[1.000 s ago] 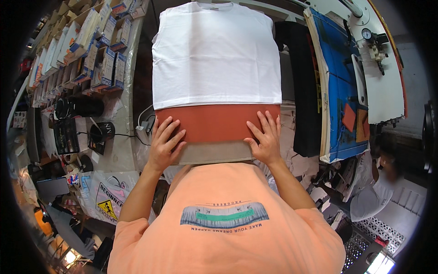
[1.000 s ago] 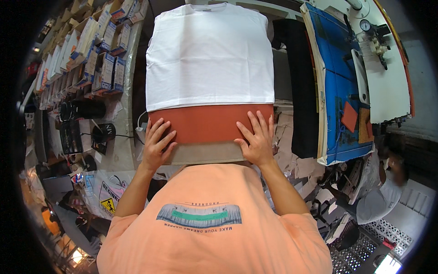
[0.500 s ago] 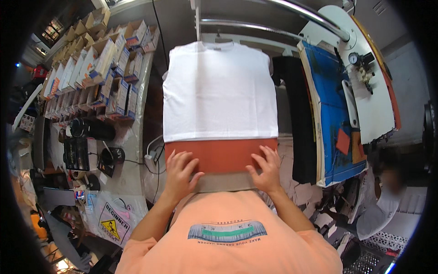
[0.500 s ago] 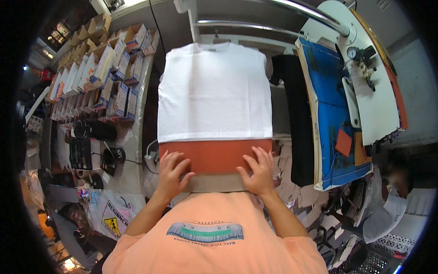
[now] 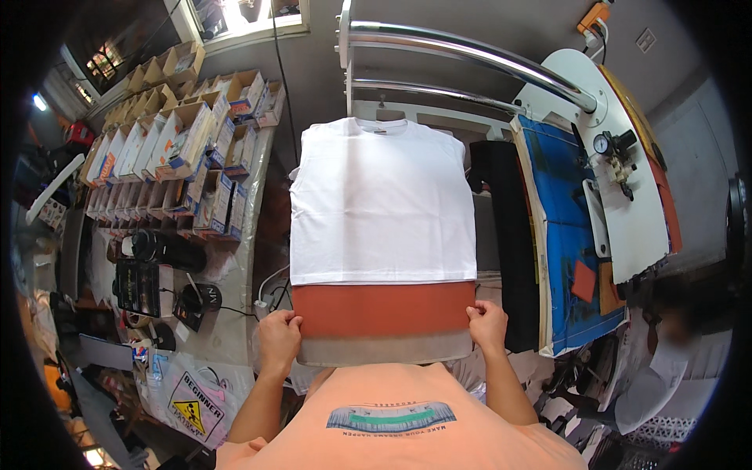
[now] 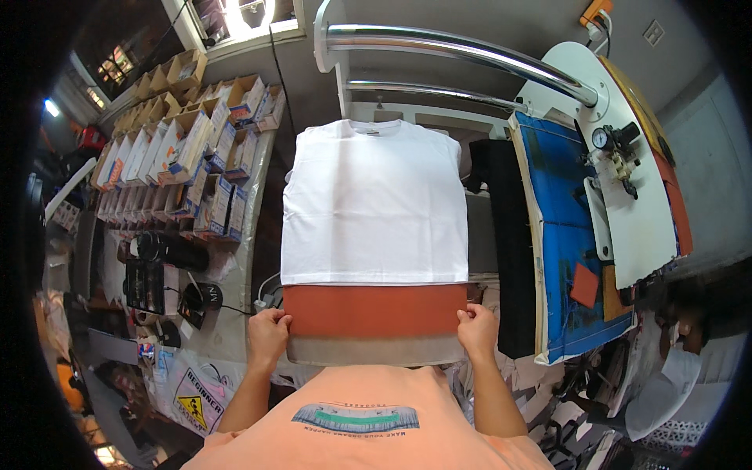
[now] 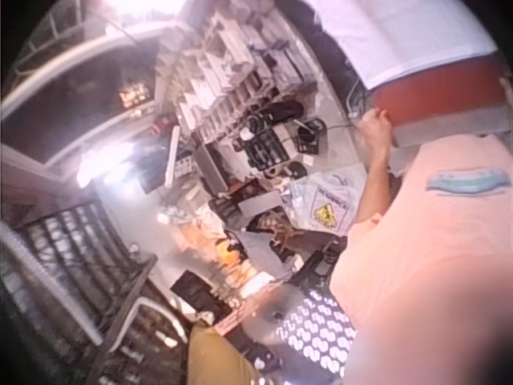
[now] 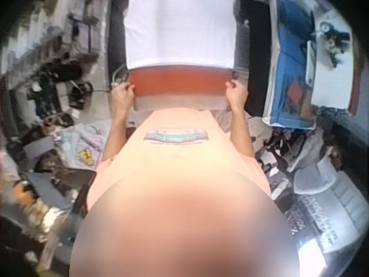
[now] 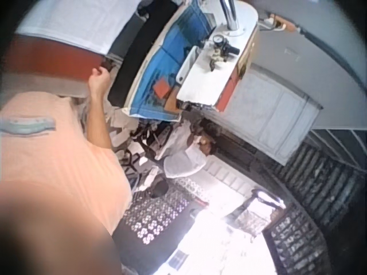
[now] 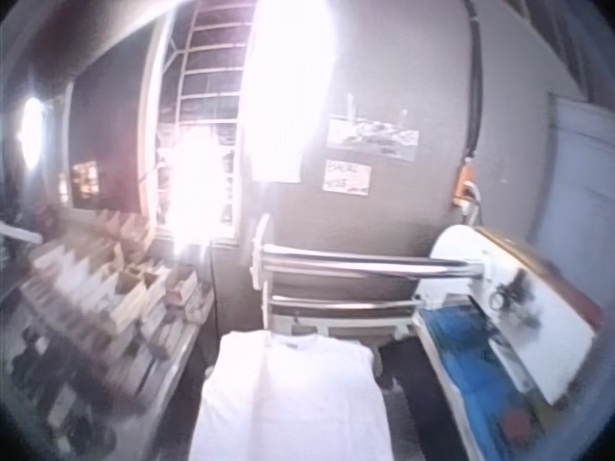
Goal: The person places t-shirts on a heat press, aligns transfer sheets, and operates the machine to apply designs. They handle multiple shirts and transfer materials, then remove and stack the finished items.
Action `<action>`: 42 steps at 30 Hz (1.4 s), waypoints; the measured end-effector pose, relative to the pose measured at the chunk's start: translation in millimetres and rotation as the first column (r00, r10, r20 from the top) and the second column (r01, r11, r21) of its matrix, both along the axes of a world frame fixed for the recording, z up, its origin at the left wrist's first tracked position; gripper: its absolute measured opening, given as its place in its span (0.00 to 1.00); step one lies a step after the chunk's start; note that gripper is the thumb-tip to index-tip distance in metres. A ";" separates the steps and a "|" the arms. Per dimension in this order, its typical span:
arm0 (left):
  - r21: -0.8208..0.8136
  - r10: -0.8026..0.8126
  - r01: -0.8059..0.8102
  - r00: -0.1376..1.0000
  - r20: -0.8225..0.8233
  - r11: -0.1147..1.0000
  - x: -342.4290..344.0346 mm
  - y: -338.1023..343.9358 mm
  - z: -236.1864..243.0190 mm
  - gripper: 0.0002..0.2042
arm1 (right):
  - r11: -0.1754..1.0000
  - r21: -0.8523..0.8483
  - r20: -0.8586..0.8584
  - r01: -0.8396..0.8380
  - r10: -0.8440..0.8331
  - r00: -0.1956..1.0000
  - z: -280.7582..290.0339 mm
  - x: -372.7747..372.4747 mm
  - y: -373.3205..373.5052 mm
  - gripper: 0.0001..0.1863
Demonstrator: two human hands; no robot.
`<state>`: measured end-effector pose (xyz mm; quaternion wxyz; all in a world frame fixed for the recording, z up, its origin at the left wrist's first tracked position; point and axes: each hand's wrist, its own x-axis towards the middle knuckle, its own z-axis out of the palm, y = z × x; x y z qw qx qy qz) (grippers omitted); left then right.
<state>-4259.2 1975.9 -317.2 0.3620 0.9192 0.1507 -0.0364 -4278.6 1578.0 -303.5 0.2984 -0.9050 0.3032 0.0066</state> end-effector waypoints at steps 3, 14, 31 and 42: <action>0.060 -0.069 0.064 0.995 0.079 0.996 -0.2 2.6 -0.1 0.07 | 0.999 0.034 -0.050 0.004 -0.002 0.999 -2.2 3.2 -6.2 0.13; -0.616 0.088 0.106 0.957 0.276 0.781 269.0 35.3 -35.6 0.10 | 0.805 0.594 0.335 0.001 -0.248 0.909 -56.4 229.6 -97.3 0.13; -0.418 0.153 -0.032 0.953 0.260 0.908 382.1 35.0 -127.8 0.15 | 0.976 0.216 0.142 0.009 -0.040 0.989 -95.8 352.9 -75.8 0.29; 0.578 -0.639 0.311 0.548 0.540 0.755 385.7 -54.9 -22.7 0.08 | 0.702 -0.552 0.256 -0.451 0.657 0.710 -32.9 359.0 1.3 0.18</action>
